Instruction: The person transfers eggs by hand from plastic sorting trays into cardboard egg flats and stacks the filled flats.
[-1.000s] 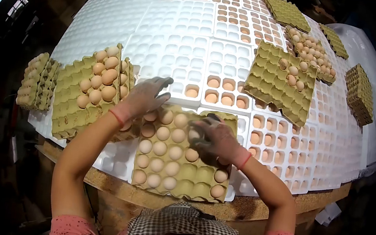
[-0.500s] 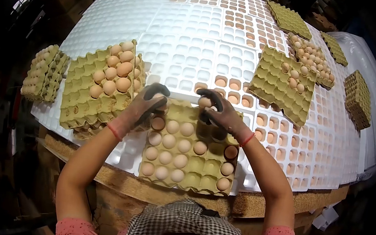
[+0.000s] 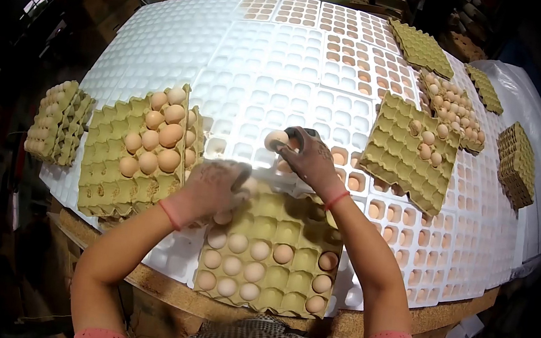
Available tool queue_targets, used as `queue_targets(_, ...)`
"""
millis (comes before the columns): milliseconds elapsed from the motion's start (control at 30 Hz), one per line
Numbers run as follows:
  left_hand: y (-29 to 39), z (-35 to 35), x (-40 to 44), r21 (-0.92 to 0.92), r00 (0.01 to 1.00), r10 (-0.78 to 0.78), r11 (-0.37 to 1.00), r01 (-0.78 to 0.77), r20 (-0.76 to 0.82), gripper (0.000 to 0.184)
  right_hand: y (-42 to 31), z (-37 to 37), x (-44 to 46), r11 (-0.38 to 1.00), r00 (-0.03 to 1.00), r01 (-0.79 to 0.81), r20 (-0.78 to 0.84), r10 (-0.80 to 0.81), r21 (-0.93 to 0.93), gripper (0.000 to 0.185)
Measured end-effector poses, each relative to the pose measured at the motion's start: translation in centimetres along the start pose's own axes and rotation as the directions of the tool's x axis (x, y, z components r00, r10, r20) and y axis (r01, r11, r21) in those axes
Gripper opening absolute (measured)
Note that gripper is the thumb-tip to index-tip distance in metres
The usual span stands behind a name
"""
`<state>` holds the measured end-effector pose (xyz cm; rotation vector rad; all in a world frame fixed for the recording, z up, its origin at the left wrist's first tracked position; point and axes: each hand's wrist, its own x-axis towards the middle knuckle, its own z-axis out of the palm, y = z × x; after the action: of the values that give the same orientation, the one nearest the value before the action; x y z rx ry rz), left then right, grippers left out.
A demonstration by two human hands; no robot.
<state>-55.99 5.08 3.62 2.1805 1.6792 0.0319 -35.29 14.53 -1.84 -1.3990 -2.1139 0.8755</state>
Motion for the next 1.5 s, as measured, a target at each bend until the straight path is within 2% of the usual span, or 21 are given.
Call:
queue_targets(33, -0.8, 0.0, 1.8, 0.062, 0.994, -0.005, 0.998, 0.012, -0.112, 0.040, 0.4, 1.3, 2.2, 0.997, 0.998, -0.059, 0.010, 0.060, -0.056, 0.054)
queue_targets(200, -6.0, 1.4, 11.2, 0.131, 0.963, -0.247, 0.964, 0.233, 0.107, 0.048, 0.5, 3.4, 6.3, 0.887, 0.956, -0.124, 0.186, 0.227, -0.445, 0.048)
queue_targets(233, -6.3, 0.8, 12.1, -0.060, 0.969, -0.243, 0.967, 0.246, 0.048, 0.043, 0.1, 2.9, 6.2, 0.931, 0.978, -0.083, 0.151, 0.145, -0.356, 0.046)
queue_targets(300, -8.5, 2.0, 13.9, -0.060, 0.976, -0.070, 0.996, 0.059, -0.204, 0.038, 0.3, 3.5, 6.0, 0.986, 0.997, 0.028, 0.076, -0.016, -0.165, 0.041)
queue_targets(400, -9.0, 3.9, 16.3, -0.225, 0.976, -0.208, 0.956, 0.189, -0.061, 0.040, 0.5, 7.6, 5.1, 0.950, 0.975, 0.203, 0.141, -0.173, -0.238, 0.037)
queue_targets(467, -8.0, 3.9, 16.1, -0.091, 0.974, -0.228, 0.970, 0.227, 0.003, 0.048, 2.0, 9.0, 4.1, 0.873, 0.938, 0.347, 0.147, -0.315, -0.342, 0.039)
queue_targets(533, -7.4, 2.4, 14.8, -0.141, 0.990, -0.137, 0.981, 0.133, -0.024, 0.055, 2.4, 7.4, 1.9, 0.929, 0.946, 0.320, 0.011, -0.323, -0.185, 0.037)
queue_targets(600, -4.5, -0.7, 10.1, -0.325, 0.996, -0.035, 0.946, 0.008, -0.077, 0.054, 1.3, 1.6, -2.4, 0.940, 0.940, 0.342, 0.009, -0.342, -0.012, 0.036)
queue_targets(667, -1.0, -2.8, 4.4, -0.295, 0.996, 0.066, 0.952, -0.081, -0.062, 0.047, 0.0, -4.5, -8.6, 0.962, 0.957, 0.272, 0.099, -0.271, 0.002, 0.034)
queue_targets(767, 2.5, -0.7, -3.3, -0.215, 0.980, 0.190, 0.957, -0.197, -0.051, 0.057, 1.2, -7.6, -16.1, 0.919, 0.898, 0.318, 0.386, -0.213, -0.234, 0.045)
queue_targets(900, 5.9, 6.8, -7.4, -0.032, 0.926, 0.370, 0.927, -0.373, -0.081, 0.055, 5.2, -5.3, -22.2, 0.844, 0.918, 0.374, 0.282, -0.279, -0.384, 0.057)
queue_targets(1000, 8.1, 10.7, -7.7, 0.163, 0.892, 0.438, 0.893, -0.419, -0.108, 0.049, 5.5, -6.0, -24.7, 0.953, 0.959, 0.272, -0.122, -0.257, 0.131, 0.058)
queue_targets(1033, 8.1, 11.7, -7.5, 0.163, 0.890, 0.443, 0.891, -0.423, -0.113, 0.049, 6.6, -5.6, -25.1, 0.893, 0.988, 0.139, -0.124, -0.094, 0.427, 0.054)
queue_targets(1100, 8.2, 12.3, -6.9, 0.279, 0.888, 0.449, 0.869, -0.409, -0.100, 0.049, 3.0, -7.6, -25.5, 0.987, 0.980, 0.161, 0.119, -0.158, -0.010, 0.050)
queue_targets(1167, 8.5, 11.3, -7.1, 0.209, 0.900, 0.425, 0.893, -0.399, -0.100, 0.047, 3.1, -5.3, -26.7, 0.921, 0.946, 0.242, 0.284, -0.155, -0.306, 0.050)
queue_targets(1233, 8.6, 9.5, -7.6, -0.272, 0.957, 0.151, 0.937, -0.218, -0.246, 0.045, 4.3, -4.8, -27.3, 0.939, 0.960, 0.157, 0.270, -0.073, -0.306, 0.050)
queue_targets(1267, 8.1, 8.7, -7.8, -0.843, 0.973, -0.012, 0.502, -0.194, -0.232, 0.040, 4.8, -5.0, -27.6, 0.992, 0.983, 0.090, 0.170, -0.074, -0.086, 0.050)
queue_targets(1300, 6.8, 8.1, -8.1, -0.906, 0.967, -0.155, 0.405, -0.125, -0.203, 0.034, 5.4, -5.5, -28.0, 0.988, 0.996, 0.039, 0.072, -0.050, 0.149, 0.050)
queue_targets(1367, 3.9, 6.5, -8.8, -0.715, 0.975, -0.149, 0.699, -0.015, -0.166, 0.034, 4.2, -7.0, -29.1, 0.839, 0.992, -0.119, 0.104, 0.074, 0.530, 0.059)
queue_targets(1433, 4.2, 5.4, -8.9, -0.338, 0.999, 0.042, 0.941, -0.028, 0.034, 0.034, 1.9, -8.1, -29.2, 0.985, 0.978, 0.166, 0.122, -0.171, 0.045, 0.051)
queue_targets(1500, 5.2, 5.6, -9.2, 0.264, 0.916, 0.401, 0.880, -0.395, 0.034, 0.030, 0.2, -6.3, -29.9, 0.885, 0.949, 0.305, 0.193, -0.250, -0.353, 0.028)
